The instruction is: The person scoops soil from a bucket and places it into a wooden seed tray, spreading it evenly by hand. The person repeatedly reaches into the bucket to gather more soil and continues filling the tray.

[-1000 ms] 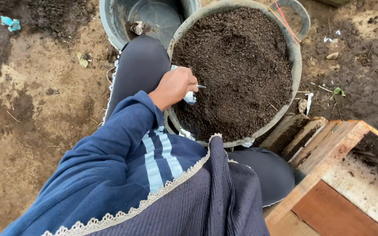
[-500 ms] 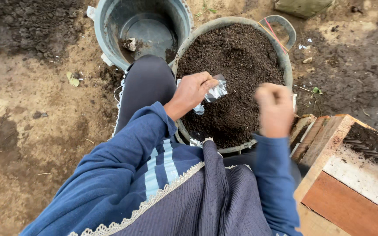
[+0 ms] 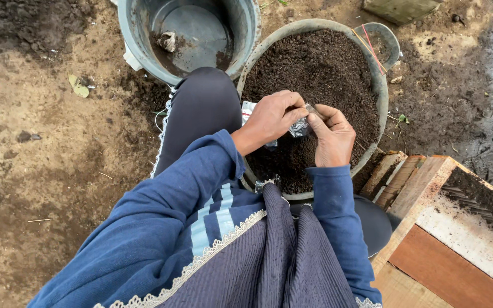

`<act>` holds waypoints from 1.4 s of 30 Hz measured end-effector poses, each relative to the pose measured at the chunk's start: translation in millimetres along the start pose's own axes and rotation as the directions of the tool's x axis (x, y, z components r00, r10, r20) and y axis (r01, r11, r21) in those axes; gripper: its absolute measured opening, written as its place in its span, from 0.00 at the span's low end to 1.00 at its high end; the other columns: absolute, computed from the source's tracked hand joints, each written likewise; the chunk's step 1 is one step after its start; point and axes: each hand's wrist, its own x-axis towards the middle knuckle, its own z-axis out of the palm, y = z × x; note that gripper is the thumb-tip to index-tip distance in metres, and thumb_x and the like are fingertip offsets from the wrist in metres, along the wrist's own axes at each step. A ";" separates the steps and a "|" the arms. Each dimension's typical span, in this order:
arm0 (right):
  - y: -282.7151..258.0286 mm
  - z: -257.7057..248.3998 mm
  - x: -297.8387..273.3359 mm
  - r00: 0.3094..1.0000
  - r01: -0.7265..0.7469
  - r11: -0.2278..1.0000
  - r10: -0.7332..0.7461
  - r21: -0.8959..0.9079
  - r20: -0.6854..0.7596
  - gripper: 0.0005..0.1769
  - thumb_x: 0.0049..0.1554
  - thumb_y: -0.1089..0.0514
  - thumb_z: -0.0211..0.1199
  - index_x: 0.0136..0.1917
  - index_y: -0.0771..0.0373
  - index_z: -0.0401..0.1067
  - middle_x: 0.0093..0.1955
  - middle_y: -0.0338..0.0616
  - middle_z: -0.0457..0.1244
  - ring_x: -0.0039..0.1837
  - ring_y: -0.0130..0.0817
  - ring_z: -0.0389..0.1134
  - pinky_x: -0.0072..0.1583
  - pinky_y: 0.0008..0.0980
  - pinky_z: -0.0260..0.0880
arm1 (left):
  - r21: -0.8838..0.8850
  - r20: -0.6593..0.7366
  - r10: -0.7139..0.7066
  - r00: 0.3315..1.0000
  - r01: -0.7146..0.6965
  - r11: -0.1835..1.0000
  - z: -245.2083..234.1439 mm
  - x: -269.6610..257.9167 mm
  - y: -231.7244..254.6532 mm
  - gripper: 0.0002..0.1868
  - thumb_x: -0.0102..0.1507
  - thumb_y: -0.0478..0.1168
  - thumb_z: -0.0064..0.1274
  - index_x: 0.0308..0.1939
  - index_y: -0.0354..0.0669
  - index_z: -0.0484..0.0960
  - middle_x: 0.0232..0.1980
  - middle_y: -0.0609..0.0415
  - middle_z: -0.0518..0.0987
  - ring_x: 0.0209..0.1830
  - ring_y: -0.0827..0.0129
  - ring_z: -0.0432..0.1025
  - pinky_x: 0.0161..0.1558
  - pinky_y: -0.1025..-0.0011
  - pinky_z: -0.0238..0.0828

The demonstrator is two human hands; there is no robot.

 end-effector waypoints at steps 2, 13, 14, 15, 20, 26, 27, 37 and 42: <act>9.7 -6.2 5.2 0.999 0.046 0.999 -0.046 -0.004 -0.020 0.12 0.55 0.67 0.75 0.53 0.70 0.78 0.39 0.42 0.67 0.45 0.20 0.65 0.50 0.21 0.74 | -0.040 0.039 0.015 0.999 -0.014 0.999 1.2 1.7 0.7 0.09 0.70 0.48 0.51 0.38 0.52 0.80 0.33 0.53 0.78 0.40 0.51 0.76 0.46 0.54 0.74; -32.3 0.6 -4.7 0.855 0.517 0.678 -0.425 -0.522 0.295 0.12 0.52 0.66 0.80 0.38 0.65 0.75 0.54 0.51 0.61 0.66 0.57 0.65 0.64 0.52 0.71 | 0.252 0.182 0.223 0.958 -0.265 0.931 -16.5 8.1 8.4 0.10 0.69 0.45 0.50 0.36 0.50 0.82 0.61 0.52 0.74 0.63 0.50 0.68 0.54 0.54 0.73; -40.9 7.7 -7.3 0.770 0.631 0.557 -0.532 -0.539 0.353 0.13 0.51 0.71 0.80 0.36 0.67 0.74 0.53 0.52 0.60 0.67 0.60 0.62 0.67 0.56 0.68 | 0.366 0.229 0.260 0.938 -0.330 0.870 -13.5 9.6 -3.2 0.13 0.67 0.46 0.52 0.31 0.47 0.84 0.57 0.54 0.77 0.60 0.53 0.69 0.48 0.57 0.73; -45.0 9.3 -5.7 0.769 0.633 0.557 -0.531 -0.538 0.355 0.13 0.51 0.71 0.80 0.36 0.67 0.74 0.53 0.52 0.60 0.67 0.60 0.62 0.67 0.56 0.68 | 0.366 0.227 0.259 0.939 -0.329 0.870 -12.7 8.6 -8.9 0.13 0.67 0.46 0.52 0.31 0.47 0.84 0.57 0.54 0.77 0.60 0.53 0.69 0.48 0.57 0.73; -52.0 -7.2 53.7 0.847 0.486 0.719 -0.246 -0.497 0.472 0.09 0.65 0.51 0.70 0.53 0.58 0.80 0.64 0.58 0.64 0.73 0.60 0.61 0.76 0.61 0.57 | 0.366 0.165 0.060 0.984 -0.118 0.923 -24.5 5.4 -10.0 0.18 0.61 0.32 0.47 0.17 0.51 0.68 0.17 0.59 0.66 0.20 0.56 0.69 0.27 0.62 0.69; 91.2 -57.0 138.1 0.934 0.357 0.328 -0.124 -0.875 0.335 0.29 0.62 0.35 0.68 0.71 0.47 0.72 0.67 0.49 0.63 0.70 0.55 0.65 0.70 0.58 0.66 | 0.135 0.202 0.025 0.979 -0.053 0.989 -32.7 14.6 24.1 0.11 0.58 0.31 0.46 0.25 0.52 0.78 0.30 0.59 0.78 0.34 0.53 0.77 0.35 0.57 0.76; 97.2 -52.5 138.7 0.932 0.361 0.326 -0.128 -0.873 0.338 0.29 0.62 0.35 0.68 0.71 0.47 0.72 0.67 0.49 0.63 0.70 0.55 0.65 0.70 0.58 0.66 | 0.136 0.198 0.029 0.980 -0.056 0.989 -35.1 21.1 27.1 0.11 0.58 0.31 0.46 0.25 0.52 0.78 0.30 0.59 0.78 0.34 0.53 0.77 0.35 0.57 0.76; -19.9 -34.6 59.9 0.975 -0.187 0.974 0.167 -0.131 -0.147 0.13 0.59 0.46 0.69 0.56 0.49 0.80 0.49 0.46 0.69 0.47 0.41 0.73 0.45 0.43 0.81 | 0.196 0.398 0.028 0.917 -0.115 0.974 20.8 34.5 30.0 0.23 0.55 0.27 0.45 0.13 0.57 0.55 0.11 0.69 0.54 0.10 0.77 0.44 0.19 0.77 0.51; -52.3 -34.8 49.1 0.958 -0.153 0.980 0.179 0.130 -0.224 0.19 0.64 0.42 0.62 0.61 0.55 0.75 0.54 0.58 0.68 0.51 0.48 0.74 0.49 0.46 0.85 | 0.214 0.492 0.013 0.870 -0.135 0.967 34.6 50.9 31.1 0.22 0.59 0.27 0.46 0.12 0.51 0.64 0.11 0.60 0.63 0.09 0.74 0.55 0.18 0.76 0.60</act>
